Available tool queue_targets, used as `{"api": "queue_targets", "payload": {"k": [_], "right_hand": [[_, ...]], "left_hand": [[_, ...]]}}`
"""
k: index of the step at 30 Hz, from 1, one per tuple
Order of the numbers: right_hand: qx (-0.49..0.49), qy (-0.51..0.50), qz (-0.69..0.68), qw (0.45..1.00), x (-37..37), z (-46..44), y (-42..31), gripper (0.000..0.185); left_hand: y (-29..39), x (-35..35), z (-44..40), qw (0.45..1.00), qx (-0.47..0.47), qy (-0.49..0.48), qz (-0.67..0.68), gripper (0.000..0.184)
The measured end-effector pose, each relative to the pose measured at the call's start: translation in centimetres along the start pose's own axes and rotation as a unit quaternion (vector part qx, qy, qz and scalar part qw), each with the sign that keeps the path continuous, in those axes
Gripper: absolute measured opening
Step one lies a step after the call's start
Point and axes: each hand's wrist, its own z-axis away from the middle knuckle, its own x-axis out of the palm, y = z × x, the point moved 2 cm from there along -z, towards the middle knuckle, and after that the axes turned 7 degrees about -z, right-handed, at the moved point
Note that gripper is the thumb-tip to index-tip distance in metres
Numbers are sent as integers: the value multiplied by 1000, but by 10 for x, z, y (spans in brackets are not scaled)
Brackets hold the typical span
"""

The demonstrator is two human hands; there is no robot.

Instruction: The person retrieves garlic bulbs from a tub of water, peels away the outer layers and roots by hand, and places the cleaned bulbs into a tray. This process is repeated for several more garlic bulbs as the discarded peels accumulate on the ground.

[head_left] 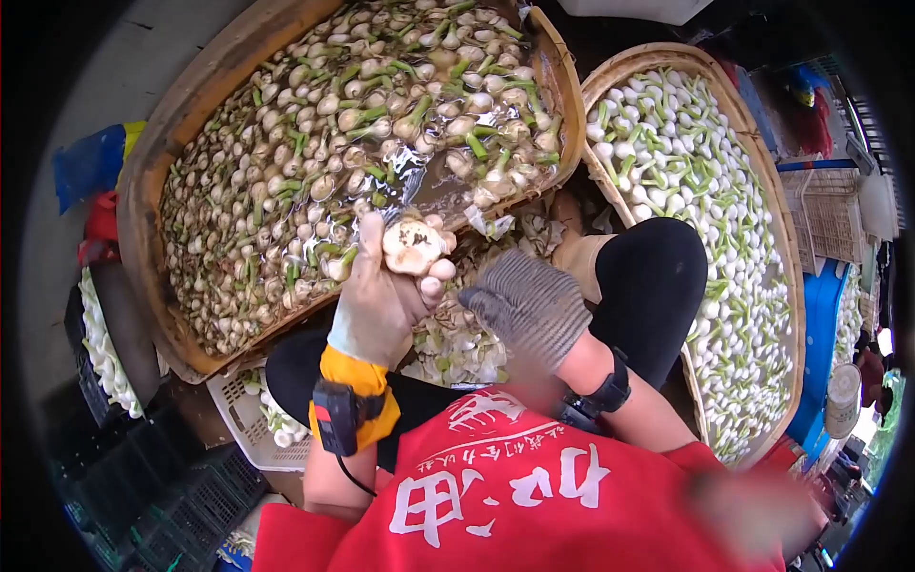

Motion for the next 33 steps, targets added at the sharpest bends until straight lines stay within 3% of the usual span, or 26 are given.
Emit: {"api": "queue_targets", "payload": {"k": [1, 3, 7, 9, 11, 13, 14, 18, 20, 21, 22, 23, 25, 27, 30, 31, 33], "right_hand": [[-22, 123, -8, 992, -2, -1, -3, 23], [-57, 149, 51, 986, -7, 2, -13, 23], [-124, 78, 180, 973, -18, 7, -46, 29], [-116, 26, 175, 977, -16, 5, -54, 29], [-108, -12, 187, 976, -19, 2, -63, 22], [-114, -29, 201, 972, -15, 3, -66, 17], [-117, -29, 203, 972, -12, 4, -67, 17], [-60, -2, 151, 987, -7, 9, -74, 15], [-32, -3, 150, 988, -7, 11, -77, 14], [-16, -12, 48, 999, -10, 11, -76, 15], [3, -21, -55, 998, -14, 11, -75, 16], [2, -21, -54, 998, -20, 7, -76, 16], [-4, 122, -6, 993, -46, -12, -78, 19], [20, 279, 12, 960, -75, -38, -64, 20], [123, 306, 98, 939, -91, -59, -14, 21], [117, 304, 97, 940, -85, -55, -22, 21], [121, 83, 53, 988, -53, -28, -39, 26]], "left_hand": [[-5, 8, 14, 1000, 18, 9, 8, 62], [-18, 4, 30, 997, 29, 70, 9, 60], [-39, 5, 49, 994, 77, 80, 18, 55], [-41, 10, 57, 994, 62, 92, -2, 34], [-42, 19, 59, 997, 60, 47, 11, 35], [-40, 41, 68, 981, 69, 167, -73, 38], [-44, 23, 65, 986, 78, 101, -109, 42], [-35, 23, 81, 950, 101, 138, -261, 43], [-35, 31, 91, 953, 98, 127, -256, 45], [-34, 36, 97, 956, 93, 116, -251, 50], [-28, 27, 104, 952, 78, 27, -294, 60], [-28, 26, 108, 952, 79, 27, -294, 60], [-29, 31, 117, 969, 48, -60, -234, 61], [-31, 34, 124, 968, 36, -52, -241, 67], [-36, 28, 128, 974, 41, -74, -210, 80], [-36, 31, 132, 958, 90, -44, -267, 74], [-34, 39, 133, 937, 79, 18, -340, 57]]}}
